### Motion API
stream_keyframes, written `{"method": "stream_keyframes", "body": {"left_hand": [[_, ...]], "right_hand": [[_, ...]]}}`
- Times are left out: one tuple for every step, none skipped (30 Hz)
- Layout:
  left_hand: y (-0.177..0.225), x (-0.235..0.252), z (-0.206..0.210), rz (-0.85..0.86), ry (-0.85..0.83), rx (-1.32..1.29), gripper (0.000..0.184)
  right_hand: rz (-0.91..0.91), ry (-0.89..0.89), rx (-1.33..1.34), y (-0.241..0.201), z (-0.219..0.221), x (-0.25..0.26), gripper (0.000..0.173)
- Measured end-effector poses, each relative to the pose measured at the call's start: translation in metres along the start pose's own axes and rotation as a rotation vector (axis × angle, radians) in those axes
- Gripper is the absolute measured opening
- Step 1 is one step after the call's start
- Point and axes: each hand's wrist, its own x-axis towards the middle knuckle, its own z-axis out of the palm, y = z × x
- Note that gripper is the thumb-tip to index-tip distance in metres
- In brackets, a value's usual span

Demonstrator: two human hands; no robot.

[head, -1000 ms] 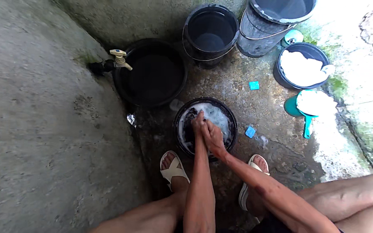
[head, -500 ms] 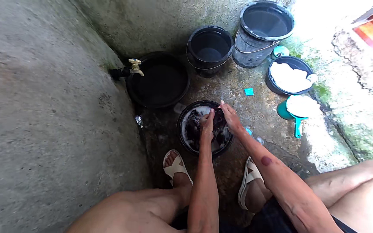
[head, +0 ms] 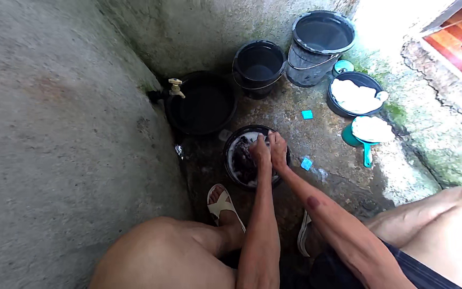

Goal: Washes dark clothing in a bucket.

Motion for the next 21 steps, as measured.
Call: {"method": "stream_keyframes", "body": {"left_hand": [[0.011,0.006,-0.003,0.031,-0.009,0.050,0.043],[0.013,0.011,-0.009,0.056,-0.031,0.086,0.046],[0.008,0.012,-0.014,0.081,-0.044,0.111,0.054],[0.006,0.009,-0.017,0.110,-0.061,0.126,0.064],[0.010,0.004,-0.019,0.132,-0.120,0.156,0.078],[0.016,-0.004,-0.025,0.132,-0.245,0.209,0.091],[0.022,-0.013,-0.028,0.150,-0.364,0.267,0.091],[0.028,-0.019,-0.027,0.197,-0.448,0.308,0.079],[0.033,-0.021,-0.024,0.261,-0.494,0.301,0.062],[0.037,-0.021,-0.022,0.326,-0.505,0.267,0.053],[0.040,-0.017,-0.020,0.380,-0.498,0.231,0.048],[0.046,-0.013,-0.019,0.418,-0.470,0.220,0.046],[0.052,-0.009,-0.020,0.450,-0.430,0.238,0.045],[0.056,-0.004,-0.023,0.469,-0.395,0.274,0.046],[0.057,0.000,-0.027,0.477,-0.368,0.329,0.048],[0.056,0.005,-0.032,0.486,-0.346,0.363,0.049],[0.052,0.009,-0.036,0.491,-0.326,0.361,0.049],[0.046,0.013,-0.040,0.494,-0.296,0.326,0.046],[0.038,0.017,-0.044,0.482,-0.268,0.267,0.044],[0.031,0.019,-0.048,0.450,-0.246,0.189,0.045],[0.024,0.020,-0.051,0.398,-0.222,0.102,0.048]], "right_hand": [[0.007,0.002,0.015,-0.013,-0.004,0.000,0.047],[-0.028,0.014,0.036,-0.023,-0.007,-0.009,0.045],[-0.071,0.007,0.049,-0.026,-0.011,-0.019,0.044],[-0.100,-0.019,0.056,-0.026,-0.015,-0.017,0.044],[-0.098,-0.052,0.056,-0.025,-0.020,-0.005,0.046],[-0.074,-0.073,0.070,-0.021,-0.027,0.009,0.048],[-0.052,-0.051,0.131,-0.014,-0.033,0.023,0.050],[-0.029,-0.017,0.242,-0.008,-0.038,0.031,0.051],[-0.004,-0.007,0.382,-0.005,-0.042,0.034,0.053],[0.035,-0.047,0.508,-0.005,-0.047,0.032,0.057],[0.069,-0.129,0.602,-0.004,-0.053,0.027,0.065],[0.064,-0.233,0.642,0.000,-0.057,0.019,0.071],[0.027,-0.316,0.641,0.005,-0.058,0.012,0.070],[-0.009,-0.350,0.621,0.009,-0.056,0.005,0.064],[-0.034,-0.359,0.602,0.013,-0.053,0.002,0.055],[-0.055,-0.359,0.581,0.017,-0.050,0.004,0.046],[-0.071,-0.358,0.558,0.022,-0.046,0.008,0.040],[-0.081,-0.350,0.534,0.025,-0.044,0.012,0.038],[-0.082,-0.321,0.522,0.025,-0.042,0.013,0.039],[-0.083,-0.267,0.518,0.020,-0.041,0.010,0.040],[-0.085,-0.188,0.511,0.011,-0.041,0.004,0.037]]}}
